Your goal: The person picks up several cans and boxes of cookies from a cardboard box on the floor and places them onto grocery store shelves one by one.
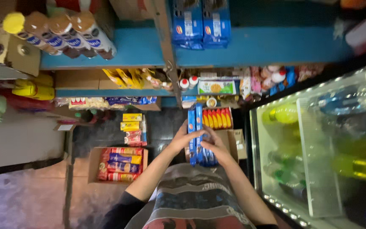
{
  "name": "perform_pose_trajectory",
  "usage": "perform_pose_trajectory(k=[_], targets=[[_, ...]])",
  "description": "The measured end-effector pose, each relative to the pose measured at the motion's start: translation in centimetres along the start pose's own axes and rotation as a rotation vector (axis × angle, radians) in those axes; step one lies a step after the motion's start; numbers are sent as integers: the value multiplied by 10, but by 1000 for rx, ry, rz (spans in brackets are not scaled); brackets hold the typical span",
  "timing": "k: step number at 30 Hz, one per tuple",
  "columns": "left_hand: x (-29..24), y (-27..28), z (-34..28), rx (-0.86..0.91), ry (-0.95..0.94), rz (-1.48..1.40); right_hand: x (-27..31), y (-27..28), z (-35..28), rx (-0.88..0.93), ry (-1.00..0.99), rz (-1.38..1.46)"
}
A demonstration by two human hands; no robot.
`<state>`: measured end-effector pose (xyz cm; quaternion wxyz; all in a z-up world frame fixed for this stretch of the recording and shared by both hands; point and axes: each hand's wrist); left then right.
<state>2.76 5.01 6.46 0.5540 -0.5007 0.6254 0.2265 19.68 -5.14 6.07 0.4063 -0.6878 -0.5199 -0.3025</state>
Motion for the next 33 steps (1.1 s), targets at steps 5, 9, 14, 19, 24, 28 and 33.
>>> perform_pose_trajectory(k=[5,9,14,19,24,28,33], targets=[[-86,-25,-24,-25,-12,22,16,4,0,52,-16,-15],[-87,-23,-25,-44,-36,-68,9,17,16,88,-113,-27],[-94,-8,-26,37,9,-88,31,25,16,223,-134,64],[-107,3,-37,234,-179,-179,20,31,29,611,196,320],[-55,40,-30,11,31,-432,31,34,36,629,229,520],[3,84,-33,273,169,-741,62,36,45,500,204,546],[75,95,-80,192,174,-814,130,42,68,-155,55,492]])
Point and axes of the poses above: each hand's wrist, its own z-axis towards the middle knuckle, its own y-axis out of the back of the hand, x = y × z, and after that the axes turned 10 degrees about -y, right-handed
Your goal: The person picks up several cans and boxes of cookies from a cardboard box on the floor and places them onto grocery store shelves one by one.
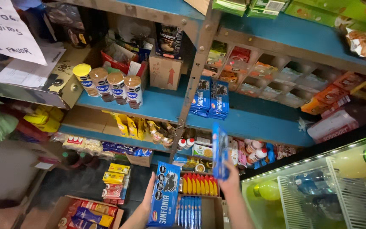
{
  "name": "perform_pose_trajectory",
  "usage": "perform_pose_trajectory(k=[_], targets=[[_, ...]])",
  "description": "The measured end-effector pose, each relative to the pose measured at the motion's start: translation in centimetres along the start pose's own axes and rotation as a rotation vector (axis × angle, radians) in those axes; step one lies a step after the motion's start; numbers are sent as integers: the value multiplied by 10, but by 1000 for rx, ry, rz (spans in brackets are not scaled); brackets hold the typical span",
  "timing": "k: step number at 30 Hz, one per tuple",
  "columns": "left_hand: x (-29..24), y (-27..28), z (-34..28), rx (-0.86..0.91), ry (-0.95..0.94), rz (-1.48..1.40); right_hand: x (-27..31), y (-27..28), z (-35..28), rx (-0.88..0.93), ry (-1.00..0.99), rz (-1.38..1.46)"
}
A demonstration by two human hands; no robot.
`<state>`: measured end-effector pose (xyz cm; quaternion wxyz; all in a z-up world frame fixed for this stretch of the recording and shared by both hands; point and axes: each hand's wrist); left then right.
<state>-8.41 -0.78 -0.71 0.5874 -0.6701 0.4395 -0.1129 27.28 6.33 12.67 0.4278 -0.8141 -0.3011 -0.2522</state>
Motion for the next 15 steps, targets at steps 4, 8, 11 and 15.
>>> perform_pose_trajectory(k=[4,8,11,15], targets=[[36,18,-31,-66,-5,-62,79,-75,9,-89,150,23],[56,8,-50,-132,-5,-120,125,-107,86,139,306,-206],[49,-23,-56,-181,-4,-162,133,-121,164,100,390,-412],[5,-69,-42,-241,-17,-213,131,-160,211,-33,432,-669]])
Point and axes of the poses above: each hand's wrist, its own z-axis towards the middle knuckle, its own y-axis out of the back of the hand, x = y × z, and after that the axes turned 10 degrees about -y, right-handed
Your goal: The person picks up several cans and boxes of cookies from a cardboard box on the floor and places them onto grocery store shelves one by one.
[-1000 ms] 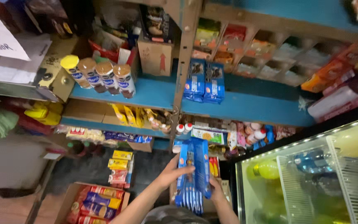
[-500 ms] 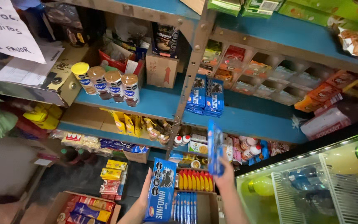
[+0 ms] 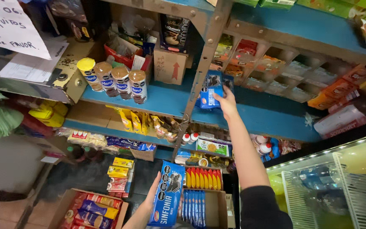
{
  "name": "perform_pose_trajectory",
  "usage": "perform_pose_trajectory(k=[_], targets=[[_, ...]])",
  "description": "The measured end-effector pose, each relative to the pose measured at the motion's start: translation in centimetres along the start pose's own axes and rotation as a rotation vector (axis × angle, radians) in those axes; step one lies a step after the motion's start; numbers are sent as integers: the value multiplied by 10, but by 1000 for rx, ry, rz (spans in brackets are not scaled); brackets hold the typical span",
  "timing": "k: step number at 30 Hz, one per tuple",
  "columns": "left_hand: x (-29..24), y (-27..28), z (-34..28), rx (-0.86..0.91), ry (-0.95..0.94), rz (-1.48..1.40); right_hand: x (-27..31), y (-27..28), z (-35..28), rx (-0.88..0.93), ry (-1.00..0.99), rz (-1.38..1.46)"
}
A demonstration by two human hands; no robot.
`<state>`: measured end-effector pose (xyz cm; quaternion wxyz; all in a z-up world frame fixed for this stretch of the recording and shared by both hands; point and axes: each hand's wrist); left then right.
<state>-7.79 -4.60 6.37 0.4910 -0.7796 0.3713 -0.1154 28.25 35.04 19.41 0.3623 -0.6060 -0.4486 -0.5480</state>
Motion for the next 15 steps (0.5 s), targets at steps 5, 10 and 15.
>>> perform_pose_trajectory(k=[5,10,15], targets=[[-43,-52,12,-60,-9,-55,-25,-21,58,-43,97,-72],[-49,-60,-1,-116,8,-91,-14,-17,70,-298,88,-703],[-39,-80,-30,-140,-6,-48,14,-11,17,-571,257,-934]])
Point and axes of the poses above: each hand's wrist, its own z-axis towards the middle knuckle, its own y-axis out of the back of the hand, x = y × z, and after that the axes turned 10 degrees about -y, right-handed
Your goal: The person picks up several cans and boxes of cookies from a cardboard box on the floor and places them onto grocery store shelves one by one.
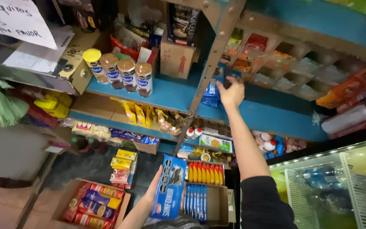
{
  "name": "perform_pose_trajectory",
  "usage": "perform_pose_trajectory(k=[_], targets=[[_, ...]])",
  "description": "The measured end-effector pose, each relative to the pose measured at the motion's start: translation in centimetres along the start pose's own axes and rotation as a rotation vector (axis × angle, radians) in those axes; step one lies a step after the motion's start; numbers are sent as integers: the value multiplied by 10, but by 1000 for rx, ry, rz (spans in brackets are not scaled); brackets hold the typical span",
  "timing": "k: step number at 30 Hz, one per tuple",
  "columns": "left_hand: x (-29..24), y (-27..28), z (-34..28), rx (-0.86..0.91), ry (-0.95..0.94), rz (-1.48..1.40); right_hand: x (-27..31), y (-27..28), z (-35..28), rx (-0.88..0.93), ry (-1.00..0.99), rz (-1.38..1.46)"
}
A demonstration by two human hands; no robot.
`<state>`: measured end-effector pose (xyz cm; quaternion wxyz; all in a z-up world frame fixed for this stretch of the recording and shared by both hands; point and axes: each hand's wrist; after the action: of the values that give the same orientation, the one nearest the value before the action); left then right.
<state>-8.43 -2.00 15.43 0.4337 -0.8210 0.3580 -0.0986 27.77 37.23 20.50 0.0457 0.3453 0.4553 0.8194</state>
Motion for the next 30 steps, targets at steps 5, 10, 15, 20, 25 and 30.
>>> perform_pose_trajectory(k=[5,10,15,20,25,30], targets=[[-10,-40,6,-80,-28,-9,-15,64,-110,-36,221,451],[3,17,93,-166,-68,91,-86,69,-255,290,67,570],[6,-6,114,-276,-538,808,-138,80,-379,1012,-807,800],[18,-32,123,-141,-594,863,-134,102,-410,1074,-842,995],[23,-14,148,51,-479,810,-127,112,-384,835,-763,1237],[25,10,155,162,-457,840,-73,168,-315,504,-677,835]])
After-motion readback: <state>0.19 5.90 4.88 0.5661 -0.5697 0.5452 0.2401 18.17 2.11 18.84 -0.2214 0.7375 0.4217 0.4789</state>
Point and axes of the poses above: each hand's wrist, its own z-axis towards the middle knuckle, its own y-axis out of the back of the hand, x = y × z, and after that the axes turned 10 degrees about -y, right-handed
